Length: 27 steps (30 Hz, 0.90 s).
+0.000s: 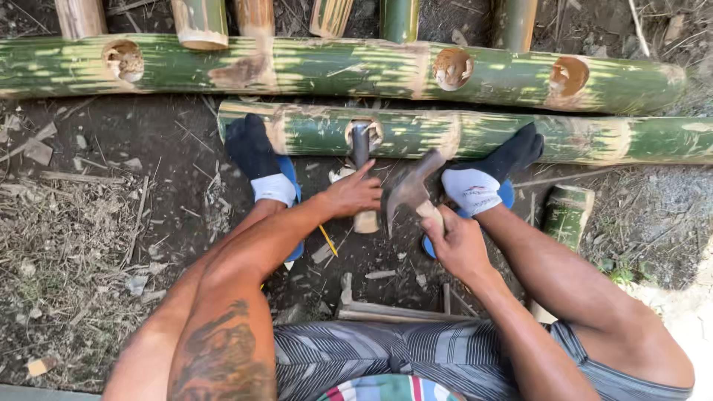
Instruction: The person sits on the ground and uses a hammer and a wooden mallet to carve circular holes into large bamboo logs. They repeatedly strike the mallet to shape the holes and occasionally insert smaller bamboo pieces to test the fit.
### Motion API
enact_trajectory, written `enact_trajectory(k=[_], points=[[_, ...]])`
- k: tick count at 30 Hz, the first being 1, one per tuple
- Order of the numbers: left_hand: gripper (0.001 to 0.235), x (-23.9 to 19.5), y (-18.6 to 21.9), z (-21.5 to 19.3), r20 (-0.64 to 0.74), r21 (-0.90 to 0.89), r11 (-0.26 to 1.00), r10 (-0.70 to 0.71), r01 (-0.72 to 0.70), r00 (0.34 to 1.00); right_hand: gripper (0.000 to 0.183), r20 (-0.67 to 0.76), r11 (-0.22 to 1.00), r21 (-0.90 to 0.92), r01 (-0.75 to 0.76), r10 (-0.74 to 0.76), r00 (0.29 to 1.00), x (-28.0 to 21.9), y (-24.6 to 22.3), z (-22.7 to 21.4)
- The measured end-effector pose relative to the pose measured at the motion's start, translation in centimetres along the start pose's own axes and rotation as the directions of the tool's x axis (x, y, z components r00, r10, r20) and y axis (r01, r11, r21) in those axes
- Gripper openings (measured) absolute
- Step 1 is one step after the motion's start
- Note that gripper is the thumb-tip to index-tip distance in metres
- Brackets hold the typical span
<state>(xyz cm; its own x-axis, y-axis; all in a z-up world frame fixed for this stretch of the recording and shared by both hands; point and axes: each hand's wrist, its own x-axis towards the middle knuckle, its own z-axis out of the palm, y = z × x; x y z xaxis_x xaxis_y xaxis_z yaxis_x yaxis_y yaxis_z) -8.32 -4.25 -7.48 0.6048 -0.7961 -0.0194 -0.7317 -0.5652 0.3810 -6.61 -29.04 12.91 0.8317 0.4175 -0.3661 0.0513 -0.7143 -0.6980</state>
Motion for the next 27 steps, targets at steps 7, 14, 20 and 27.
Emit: enact_trajectory(k=[7, 14, 20, 27], points=[[0.069, 3.7, -1.7, -7.6, -0.278, -0.525, 0.835, -0.353, 0.167, 0.893, 0.031, -0.088, 0.994, 0.110, 0.027, -0.017, 0.996, -0.1, 1.1, 1.6], [0.080, 4.3, -9.4, -16.7, 0.017, -0.800, 0.414, -0.709, 0.435, 0.705, 0.041, -0.059, 0.992, 0.105, 0.076, -0.070, 0.996, -1.7, 0.1, 0.9], [0.080, 6.1, -8.8, -22.1, -0.432, -0.740, 0.658, -0.626, 0.142, 0.650, 0.040, -0.070, 0.990, 0.099, 0.098, -0.091, 0.993, -3.9, -1.7, 1.8], [0.063, 7.0, -7.0, -27.1, -0.243, -0.650, 0.702, -0.556, 0.292, 0.795, 0.035, -0.106, 0.973, 0.131, 0.188, -0.175, 0.979, -4.2, -0.8, 2.5]])
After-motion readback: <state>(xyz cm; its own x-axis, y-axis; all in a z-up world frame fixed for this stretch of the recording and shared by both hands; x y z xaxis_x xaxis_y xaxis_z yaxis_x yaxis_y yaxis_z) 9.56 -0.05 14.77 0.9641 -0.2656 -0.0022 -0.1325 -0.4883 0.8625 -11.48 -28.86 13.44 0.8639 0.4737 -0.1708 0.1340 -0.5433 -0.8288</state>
